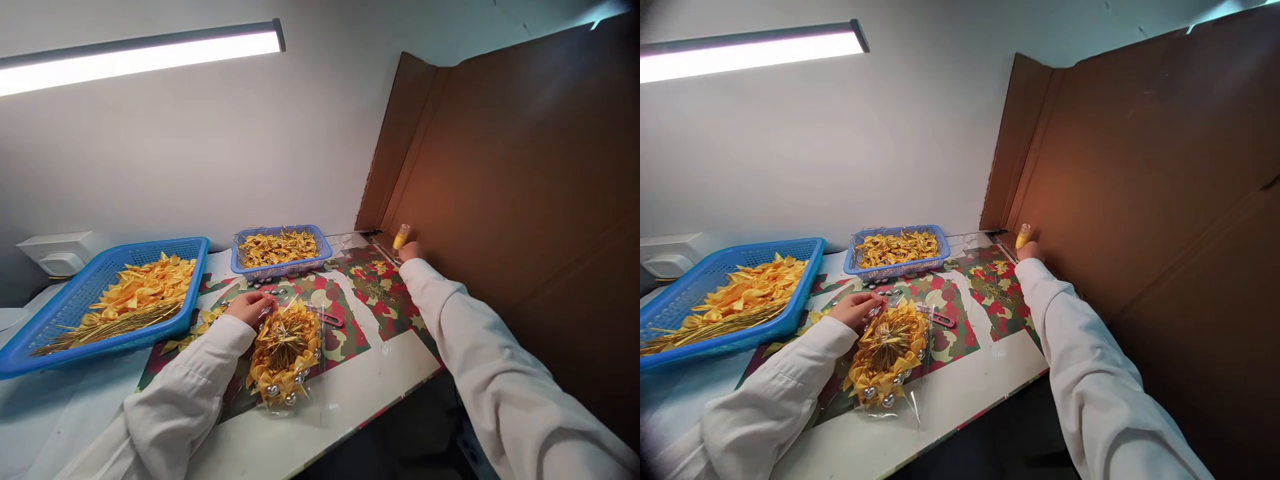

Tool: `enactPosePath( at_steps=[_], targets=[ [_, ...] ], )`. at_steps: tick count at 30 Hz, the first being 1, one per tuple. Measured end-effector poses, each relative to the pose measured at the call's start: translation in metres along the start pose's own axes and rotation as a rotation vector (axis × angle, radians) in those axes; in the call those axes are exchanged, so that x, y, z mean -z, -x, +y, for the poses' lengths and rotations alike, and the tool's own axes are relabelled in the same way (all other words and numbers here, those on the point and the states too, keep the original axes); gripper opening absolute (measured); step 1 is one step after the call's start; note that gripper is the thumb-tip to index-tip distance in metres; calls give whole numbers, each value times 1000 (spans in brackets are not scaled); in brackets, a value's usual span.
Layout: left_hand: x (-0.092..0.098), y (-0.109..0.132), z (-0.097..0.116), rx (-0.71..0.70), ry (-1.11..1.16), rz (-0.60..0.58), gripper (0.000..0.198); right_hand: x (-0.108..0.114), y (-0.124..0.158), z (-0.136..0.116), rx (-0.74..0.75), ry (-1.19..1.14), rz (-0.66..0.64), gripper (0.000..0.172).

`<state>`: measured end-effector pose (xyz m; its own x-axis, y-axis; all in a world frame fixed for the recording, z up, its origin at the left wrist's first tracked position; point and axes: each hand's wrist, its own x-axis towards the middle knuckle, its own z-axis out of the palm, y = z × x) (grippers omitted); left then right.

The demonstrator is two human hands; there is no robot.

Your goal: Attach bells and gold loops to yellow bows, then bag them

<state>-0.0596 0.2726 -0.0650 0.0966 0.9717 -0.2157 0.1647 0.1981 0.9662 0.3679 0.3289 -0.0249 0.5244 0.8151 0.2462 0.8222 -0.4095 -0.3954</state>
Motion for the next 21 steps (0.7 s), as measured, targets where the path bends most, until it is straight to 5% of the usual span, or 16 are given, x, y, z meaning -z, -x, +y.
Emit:
enactPosePath(
  at_steps=[4, 15, 18, 21],
  targets=[
    [2, -5, -3, 20, -23, 9, 31, 13, 4, 3, -118, 105, -66, 30],
    [8, -4, 8, 20, -103, -29, 43, 74, 25, -20, 41, -100, 69, 19],
    [6, 4, 13, 3, -93, -23, 48, 68, 58, -39, 125, -290, -82, 14],
    [7, 15, 17, -34, -75, -16, 52, 41, 121, -62, 230, -509, -420, 16]
  ],
)
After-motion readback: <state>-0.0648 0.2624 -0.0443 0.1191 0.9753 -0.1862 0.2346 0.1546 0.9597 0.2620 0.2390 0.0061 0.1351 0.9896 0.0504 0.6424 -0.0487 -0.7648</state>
